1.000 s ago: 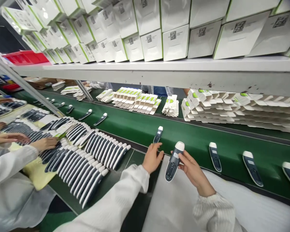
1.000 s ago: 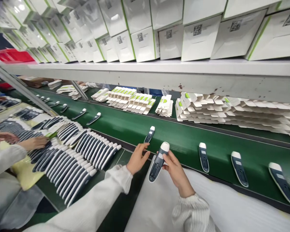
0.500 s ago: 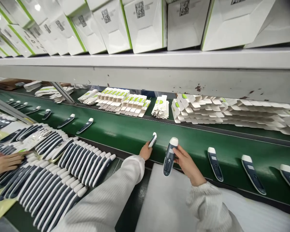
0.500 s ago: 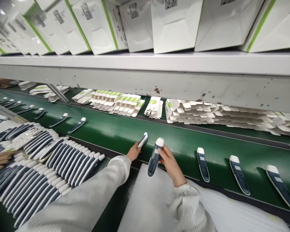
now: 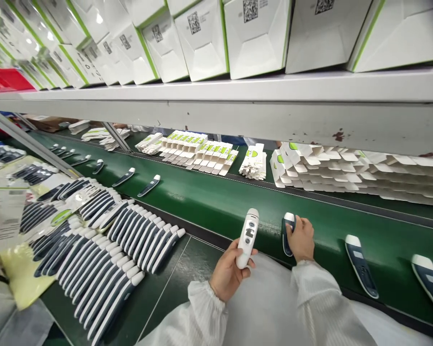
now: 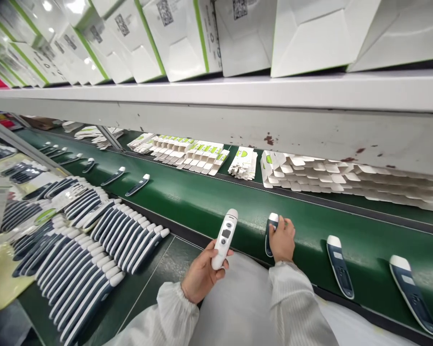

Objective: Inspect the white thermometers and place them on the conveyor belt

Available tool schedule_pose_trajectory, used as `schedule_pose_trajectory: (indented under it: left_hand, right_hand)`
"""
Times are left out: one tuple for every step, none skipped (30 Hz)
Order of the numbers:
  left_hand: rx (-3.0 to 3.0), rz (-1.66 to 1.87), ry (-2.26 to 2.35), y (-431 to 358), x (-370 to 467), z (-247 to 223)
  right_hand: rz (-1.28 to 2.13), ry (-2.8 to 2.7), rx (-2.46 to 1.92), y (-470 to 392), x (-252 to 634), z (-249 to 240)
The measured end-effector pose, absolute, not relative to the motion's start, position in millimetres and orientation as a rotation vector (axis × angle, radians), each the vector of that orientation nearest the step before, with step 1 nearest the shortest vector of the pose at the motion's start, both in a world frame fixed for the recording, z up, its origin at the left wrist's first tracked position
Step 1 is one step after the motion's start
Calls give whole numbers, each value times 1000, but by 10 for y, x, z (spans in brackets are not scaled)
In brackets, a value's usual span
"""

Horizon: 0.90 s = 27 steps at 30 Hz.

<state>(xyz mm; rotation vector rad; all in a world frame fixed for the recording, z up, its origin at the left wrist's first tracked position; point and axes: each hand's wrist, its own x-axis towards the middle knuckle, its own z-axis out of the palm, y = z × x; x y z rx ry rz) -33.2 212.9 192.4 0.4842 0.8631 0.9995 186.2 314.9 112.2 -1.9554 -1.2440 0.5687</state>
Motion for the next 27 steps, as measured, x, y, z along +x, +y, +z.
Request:
schedule_pose_trajectory:
  left_hand:
    - [578,1018,921,2093,-321,1925]
    - [713,1050,1008,2059,-308,1920]
    - [884,1085,1110,2026,-294,1914]
    - [1080,1113,1206,1995,-282,1908]
    - [1284,1128,1273,1966,-277,1903]
    - [1474,1129,1299,1942,-284,1899]
    - [1622,1118,1295,1924,-311,1894]
    - [1720,1102,1284,1914,-364,1883]
    - [1779,1088,1299,1914,-448,1866]
    - [1822,1071,1365,1922,-566,1837]
    - [1860,1033,1500,1939,-715,1798]
    - [1895,982,1686,1960,-890,1749]
    - [1959,859,1937,1984,-1081,1693]
    - [1968,678,2219,2004,-1276,1634]
    - [1910,623,2352,2020,-1462,1576]
    - [1870,590,2428,2029,-1629,1526]
    - [1851,548,2470,2032,-1769,1484]
    - [1830,537,2484,2032,-1877,1454]
    - [1814,521,2494,2031,-1954,1434]
    - [1793,508,2499,2033,-2003,1423]
    - [1762,503,2502,2037,-2028,1419]
    - [1719,507,2499,2046,-2036,1421]
    - [1670,520,2486,2057,-2031,1428]
    - [1616,544,2460,2069,-2017,1440]
    - [1556,578,2425,2079,-1996,1460]
    - [1492,621,2379,2085,-1966,1487]
    - [1425,670,2319,2086,-1926,1522]
  right_hand:
    - [580,-1264,-1915,3082,1801,1190]
    - [662,-1280,-1835,3001,1711,1270]
    - [815,-1287,-1711,2910,1597,1358]
    - [1013,-1275,-1550,2814,1470,1451]
    - [1221,-1240,-1377,2718,1339,1541]
    - [1389,-1190,-1230,2630,1217,1626]
    - [1512,-1133,-1124,2556,1113,1703]
    - [1587,-1079,-1061,2500,1034,1769]
    - [1629,-1030,-1026,2464,982,1824]
    - [1655,-989,-1008,2447,957,1868]
    - [1671,-962,-997,2445,953,1903]
    - [1679,-949,-991,2455,964,1930]
    - [1680,-950,-994,2471,984,1950]
    - [1679,-961,-1002,2488,1006,1965]
    - [1677,-975,-1014,2505,1025,1976]
    - [1671,-989,-1029,2520,1038,1982]
    - [1661,-1003,-1047,2534,1044,1984]
    - [1647,-1019,-1065,2547,1042,1979]
    - [1632,-1037,-1079,2562,1036,1966]
    - [1614,-1060,-1088,2582,1026,1943]
    - [1587,-1094,-1104,2609,1015,1910]
    - [1551,-1135,-1130,2646,1007,1865]
    - [1508,-1175,-1165,2693,1002,1808]
    - [1462,-1208,-1213,2752,1004,1742]
    - [1414,-1229,-1271,2821,1015,1669]
    - [1365,-1235,-1337,2898,1034,1592]
    - [1317,-1229,-1408,2977,1063,1515]
